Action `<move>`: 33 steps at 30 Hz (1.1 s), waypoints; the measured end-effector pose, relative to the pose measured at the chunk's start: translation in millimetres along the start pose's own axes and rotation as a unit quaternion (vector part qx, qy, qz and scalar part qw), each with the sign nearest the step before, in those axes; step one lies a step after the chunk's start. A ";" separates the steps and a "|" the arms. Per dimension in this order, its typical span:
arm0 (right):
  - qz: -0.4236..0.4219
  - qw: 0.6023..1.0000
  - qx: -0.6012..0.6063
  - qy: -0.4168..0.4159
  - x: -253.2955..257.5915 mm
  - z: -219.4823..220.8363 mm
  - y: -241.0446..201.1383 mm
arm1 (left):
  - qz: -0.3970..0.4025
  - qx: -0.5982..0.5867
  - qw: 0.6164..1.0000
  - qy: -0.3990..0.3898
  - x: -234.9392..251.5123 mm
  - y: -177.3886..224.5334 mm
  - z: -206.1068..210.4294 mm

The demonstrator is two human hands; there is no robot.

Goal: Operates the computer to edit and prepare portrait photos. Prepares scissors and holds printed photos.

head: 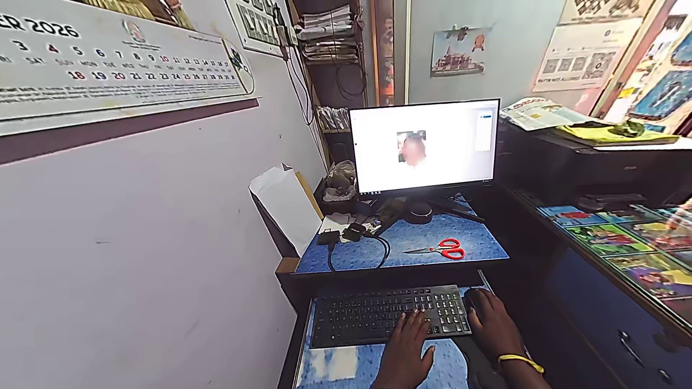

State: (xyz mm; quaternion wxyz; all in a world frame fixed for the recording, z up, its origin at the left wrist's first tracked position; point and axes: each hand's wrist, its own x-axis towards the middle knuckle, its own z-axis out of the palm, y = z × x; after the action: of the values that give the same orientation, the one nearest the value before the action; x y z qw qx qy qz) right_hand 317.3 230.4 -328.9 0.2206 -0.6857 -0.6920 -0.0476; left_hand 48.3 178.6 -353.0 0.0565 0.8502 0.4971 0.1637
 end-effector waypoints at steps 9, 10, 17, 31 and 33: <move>-0.013 1.000 0.006 0.018 2.0 4.6 2.5 | 0.005 -0.008 1.000 0.009 0.5 -1.7 -0.7; -0.012 1.000 0.007 0.017 2.1 4.5 2.0 | 0.005 -0.008 1.000 0.011 0.3 -2.3 -0.2; -0.014 1.000 0.008 0.018 1.1 3.4 1.7 | 0.019 0.013 0.999 0.042 -1.6 -4.1 7.7; 0.004 1.000 0.018 -0.010 2.7 -1.3 0.5 | 0.011 0.016 0.999 0.034 -0.4 -2.1 3.8; 0.004 1.000 0.019 -0.011 0.7 -0.7 1.5 | 0.009 0.017 0.999 0.029 -0.9 -1.0 3.8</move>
State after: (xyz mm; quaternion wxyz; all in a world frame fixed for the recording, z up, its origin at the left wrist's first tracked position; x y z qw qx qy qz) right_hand 319.0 230.9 -328.3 0.2261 -0.6846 -0.6925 -0.0266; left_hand 48.3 178.6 -357.1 0.0256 0.8506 0.4933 0.1802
